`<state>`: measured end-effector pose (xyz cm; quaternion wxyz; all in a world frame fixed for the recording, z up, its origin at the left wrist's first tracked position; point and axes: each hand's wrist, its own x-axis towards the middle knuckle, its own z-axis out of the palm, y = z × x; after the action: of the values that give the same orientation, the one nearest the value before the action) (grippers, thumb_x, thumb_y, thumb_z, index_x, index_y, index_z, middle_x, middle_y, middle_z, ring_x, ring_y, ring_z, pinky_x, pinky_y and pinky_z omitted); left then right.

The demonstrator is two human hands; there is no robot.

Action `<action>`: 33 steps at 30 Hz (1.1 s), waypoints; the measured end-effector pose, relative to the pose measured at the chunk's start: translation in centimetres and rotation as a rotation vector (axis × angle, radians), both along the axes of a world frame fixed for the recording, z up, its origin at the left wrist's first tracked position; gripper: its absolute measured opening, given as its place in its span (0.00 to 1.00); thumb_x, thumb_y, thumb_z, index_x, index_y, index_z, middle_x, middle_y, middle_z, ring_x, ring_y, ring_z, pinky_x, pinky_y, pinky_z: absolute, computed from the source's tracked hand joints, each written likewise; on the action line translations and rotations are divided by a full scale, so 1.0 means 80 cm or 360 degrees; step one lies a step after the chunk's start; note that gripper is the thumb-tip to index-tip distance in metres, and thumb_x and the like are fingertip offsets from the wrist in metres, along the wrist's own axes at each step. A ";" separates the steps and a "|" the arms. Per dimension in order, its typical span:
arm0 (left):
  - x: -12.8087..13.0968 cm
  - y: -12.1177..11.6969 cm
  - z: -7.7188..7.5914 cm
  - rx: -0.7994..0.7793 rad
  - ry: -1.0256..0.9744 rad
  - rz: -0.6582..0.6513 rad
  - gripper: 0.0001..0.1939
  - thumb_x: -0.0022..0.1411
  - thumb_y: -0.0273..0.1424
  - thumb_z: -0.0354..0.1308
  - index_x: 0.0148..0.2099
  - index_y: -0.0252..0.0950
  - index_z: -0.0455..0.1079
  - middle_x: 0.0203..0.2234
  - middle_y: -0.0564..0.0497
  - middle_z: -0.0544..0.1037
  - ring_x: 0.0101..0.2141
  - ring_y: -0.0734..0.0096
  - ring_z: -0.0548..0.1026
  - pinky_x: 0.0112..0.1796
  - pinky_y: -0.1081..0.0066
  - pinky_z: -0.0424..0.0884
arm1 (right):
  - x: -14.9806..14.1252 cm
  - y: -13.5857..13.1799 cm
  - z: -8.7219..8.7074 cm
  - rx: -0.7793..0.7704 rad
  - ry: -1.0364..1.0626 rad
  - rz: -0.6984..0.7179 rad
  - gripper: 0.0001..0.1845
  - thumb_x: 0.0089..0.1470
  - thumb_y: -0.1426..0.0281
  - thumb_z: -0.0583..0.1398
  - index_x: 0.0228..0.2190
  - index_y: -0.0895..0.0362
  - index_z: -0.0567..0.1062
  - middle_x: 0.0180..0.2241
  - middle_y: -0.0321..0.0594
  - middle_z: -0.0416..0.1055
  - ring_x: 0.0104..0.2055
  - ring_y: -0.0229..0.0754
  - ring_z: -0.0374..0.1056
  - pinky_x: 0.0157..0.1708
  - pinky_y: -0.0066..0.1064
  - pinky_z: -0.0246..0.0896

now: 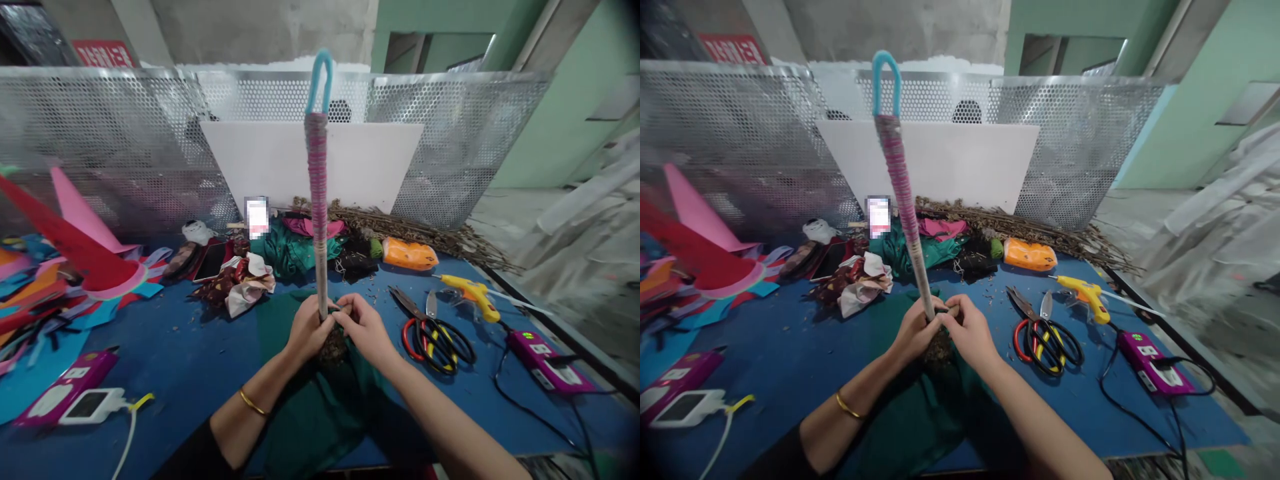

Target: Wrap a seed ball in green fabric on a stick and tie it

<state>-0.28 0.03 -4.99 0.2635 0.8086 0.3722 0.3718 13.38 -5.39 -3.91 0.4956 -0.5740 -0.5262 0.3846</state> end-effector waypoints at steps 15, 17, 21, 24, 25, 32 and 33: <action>0.001 0.002 -0.010 0.0108 -0.0058 0.0036 0.06 0.53 0.25 0.53 0.34 0.37 0.69 0.33 0.49 0.75 0.38 0.65 0.73 0.42 0.65 0.67 | 0.041 -0.060 0.014 -0.0247 0.0039 0.0234 0.12 0.50 0.63 0.57 0.21 0.56 0.67 0.19 0.31 0.61 0.23 0.34 0.57 0.25 0.26 0.51; 0.000 0.002 -0.009 0.0132 -0.0060 0.0014 0.05 0.54 0.26 0.53 0.34 0.37 0.69 0.33 0.48 0.74 0.37 0.64 0.73 0.41 0.64 0.68 | 0.020 -0.043 0.019 -0.0176 0.0323 0.0163 0.13 0.48 0.62 0.58 0.19 0.56 0.66 0.17 0.30 0.60 0.22 0.33 0.56 0.24 0.26 0.52; -0.003 0.003 -0.007 0.0115 -0.0097 -0.0115 0.05 0.57 0.31 0.52 0.34 0.37 0.68 0.33 0.47 0.73 0.37 0.64 0.72 0.40 0.64 0.68 | -0.016 -0.012 0.020 -0.0215 0.0576 -0.0027 0.14 0.44 0.60 0.60 0.17 0.57 0.67 0.15 0.30 0.60 0.18 0.31 0.53 0.20 0.25 0.48; -0.004 0.003 -0.005 0.0020 -0.0183 -0.0156 0.05 0.58 0.32 0.53 0.33 0.36 0.67 0.32 0.47 0.73 0.36 0.65 0.72 0.39 0.65 0.68 | -0.023 -0.002 0.018 -0.0319 0.0549 -0.0168 0.15 0.42 0.60 0.61 0.16 0.57 0.68 0.13 0.30 0.60 0.16 0.30 0.50 0.17 0.25 0.42; -0.004 0.003 -0.004 -0.0037 -0.0237 -0.0152 0.05 0.58 0.32 0.54 0.32 0.36 0.67 0.31 0.47 0.73 0.35 0.65 0.72 0.39 0.65 0.69 | -0.022 -0.001 0.018 -0.0338 0.0545 -0.0186 0.15 0.41 0.59 0.61 0.16 0.57 0.68 0.13 0.30 0.60 0.15 0.30 0.50 0.16 0.25 0.41; -0.021 0.003 0.007 -0.0275 -0.0395 -0.0425 0.08 0.58 0.32 0.52 0.36 0.35 0.70 0.37 0.45 0.75 0.43 0.62 0.72 0.48 0.60 0.66 | -0.012 0.006 0.015 -0.0387 0.0530 -0.0246 0.14 0.39 0.61 0.61 0.15 0.58 0.70 0.12 0.30 0.61 0.14 0.30 0.50 0.16 0.25 0.41; -0.022 0.004 0.007 -0.0243 -0.0359 -0.0448 0.08 0.57 0.33 0.55 0.38 0.35 0.69 0.37 0.45 0.75 0.43 0.61 0.72 0.48 0.59 0.65 | -0.013 0.007 0.015 -0.0388 0.0524 -0.0248 0.14 0.39 0.61 0.62 0.15 0.58 0.70 0.12 0.30 0.60 0.15 0.29 0.49 0.16 0.25 0.41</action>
<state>-2.06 0.31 -4.42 0.4135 0.7835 0.2506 0.3904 12.35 -4.80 -2.69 0.5300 -0.5982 -0.3418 0.4945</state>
